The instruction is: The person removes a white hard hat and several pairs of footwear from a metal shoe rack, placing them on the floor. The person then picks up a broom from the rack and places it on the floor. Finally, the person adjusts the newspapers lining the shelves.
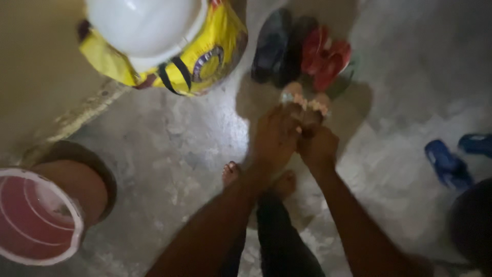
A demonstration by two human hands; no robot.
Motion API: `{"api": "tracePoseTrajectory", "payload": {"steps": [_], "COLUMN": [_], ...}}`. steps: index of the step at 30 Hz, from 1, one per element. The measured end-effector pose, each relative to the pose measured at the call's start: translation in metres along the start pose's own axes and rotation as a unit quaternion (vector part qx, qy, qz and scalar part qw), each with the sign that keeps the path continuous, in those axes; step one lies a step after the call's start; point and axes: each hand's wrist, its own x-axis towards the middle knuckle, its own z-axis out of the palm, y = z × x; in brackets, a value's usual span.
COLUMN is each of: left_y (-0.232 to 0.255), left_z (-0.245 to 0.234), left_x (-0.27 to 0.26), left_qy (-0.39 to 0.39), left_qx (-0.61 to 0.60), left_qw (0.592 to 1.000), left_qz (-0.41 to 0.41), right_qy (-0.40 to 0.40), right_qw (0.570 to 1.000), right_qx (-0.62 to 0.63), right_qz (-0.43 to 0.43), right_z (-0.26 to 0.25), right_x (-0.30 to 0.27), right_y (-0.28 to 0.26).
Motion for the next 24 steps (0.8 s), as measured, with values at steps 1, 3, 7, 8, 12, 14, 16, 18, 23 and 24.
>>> {"api": "tracePoseTrajectory", "payload": {"steps": [1, 3, 7, 8, 12, 14, 16, 18, 23, 24], "left_y": [-0.021, -0.060, -0.131, -0.145, -0.194, -0.215, -0.236, -0.256, -0.277, -0.275], "left_z": [0.016, 0.050, 0.104, 0.117, 0.161, 0.179, 0.194, 0.211, 0.231, 0.227], "left_x": [-0.006, -0.015, -0.027, -0.029, -0.043, -0.047, -0.055, -0.056, -0.065, -0.068], "left_qy": [-0.020, -0.060, -0.128, -0.116, -0.123, -0.139, -0.159, -0.183, -0.176, -0.170], "left_qx": [-0.017, -0.053, -0.053, -0.061, -0.070, -0.072, -0.064, -0.051, -0.013, -0.006], "left_qw": [0.999, 0.995, 0.984, 0.987, 0.983, 0.976, 0.965, 0.948, 0.971, 0.972], "left_qz": [-0.023, -0.065, -0.108, -0.095, -0.117, -0.151, -0.200, -0.254, -0.163, -0.160], "right_qy": [0.011, 0.014, -0.012, -0.023, -0.040, -0.016, -0.048, -0.089, -0.054, -0.073], "right_qw": [0.995, 0.984, 0.994, 0.995, 0.997, 0.999, 0.997, 0.993, 0.980, 0.982], "right_qx": [-0.087, -0.149, -0.095, -0.091, -0.069, -0.036, -0.039, -0.037, -0.110, -0.072], "right_qz": [-0.051, -0.095, -0.055, -0.040, 0.007, 0.001, 0.044, 0.069, -0.155, -0.156], "right_z": [0.028, 0.074, 0.144, 0.157, 0.195, 0.208, 0.223, 0.242, 0.265, 0.262], "right_x": [0.016, 0.032, 0.067, 0.073, 0.106, 0.118, 0.123, 0.132, 0.128, 0.122], "right_y": [0.018, 0.054, 0.109, 0.118, 0.145, 0.152, 0.160, 0.172, 0.193, 0.187]}}
